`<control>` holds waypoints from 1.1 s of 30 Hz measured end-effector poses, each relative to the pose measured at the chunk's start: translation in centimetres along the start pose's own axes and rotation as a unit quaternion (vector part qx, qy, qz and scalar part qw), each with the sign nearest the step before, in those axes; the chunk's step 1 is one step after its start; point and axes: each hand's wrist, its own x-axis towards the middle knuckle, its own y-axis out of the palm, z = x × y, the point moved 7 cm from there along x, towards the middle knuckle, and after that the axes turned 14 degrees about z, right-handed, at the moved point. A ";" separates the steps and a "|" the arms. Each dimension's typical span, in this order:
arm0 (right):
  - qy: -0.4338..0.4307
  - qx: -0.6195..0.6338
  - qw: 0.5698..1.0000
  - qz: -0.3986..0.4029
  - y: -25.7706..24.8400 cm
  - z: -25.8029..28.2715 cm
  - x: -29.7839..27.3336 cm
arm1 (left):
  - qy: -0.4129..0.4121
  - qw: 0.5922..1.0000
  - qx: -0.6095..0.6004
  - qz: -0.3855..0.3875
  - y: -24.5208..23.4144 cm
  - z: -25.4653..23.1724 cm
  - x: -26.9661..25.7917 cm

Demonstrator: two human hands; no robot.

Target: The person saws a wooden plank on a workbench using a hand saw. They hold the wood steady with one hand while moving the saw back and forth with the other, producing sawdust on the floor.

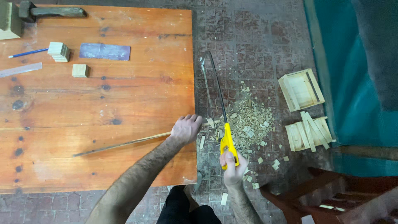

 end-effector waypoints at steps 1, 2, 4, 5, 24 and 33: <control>0.000 0.001 1.000 0.002 0.2 -0.5 0.1 | -0.002 1.000 0.000 -0.001 0.5 0.2 0.2; 0.004 0.018 1.000 -0.007 0.3 -1.2 0.0 | 0.001 1.000 0.027 0.002 1.2 0.2 0.1; 0.012 0.037 0.999 -0.017 0.4 -3.6 -0.1 | 0.003 0.999 0.053 0.009 1.8 0.1 -0.1; -0.019 0.016 0.999 -0.025 0.2 -4.7 0.0 | 0.019 0.997 0.072 -0.024 1.2 -0.2 -0.4; -0.040 -0.089 0.995 -0.034 1.9 -2.2 -0.2 | 0.028 0.998 0.051 0.027 -0.3 -0.8 -0.5; -0.056 -0.073 0.994 -0.054 1.2 -0.6 -0.6 | 0.029 0.994 0.095 -0.048 3.1 -0.5 -0.1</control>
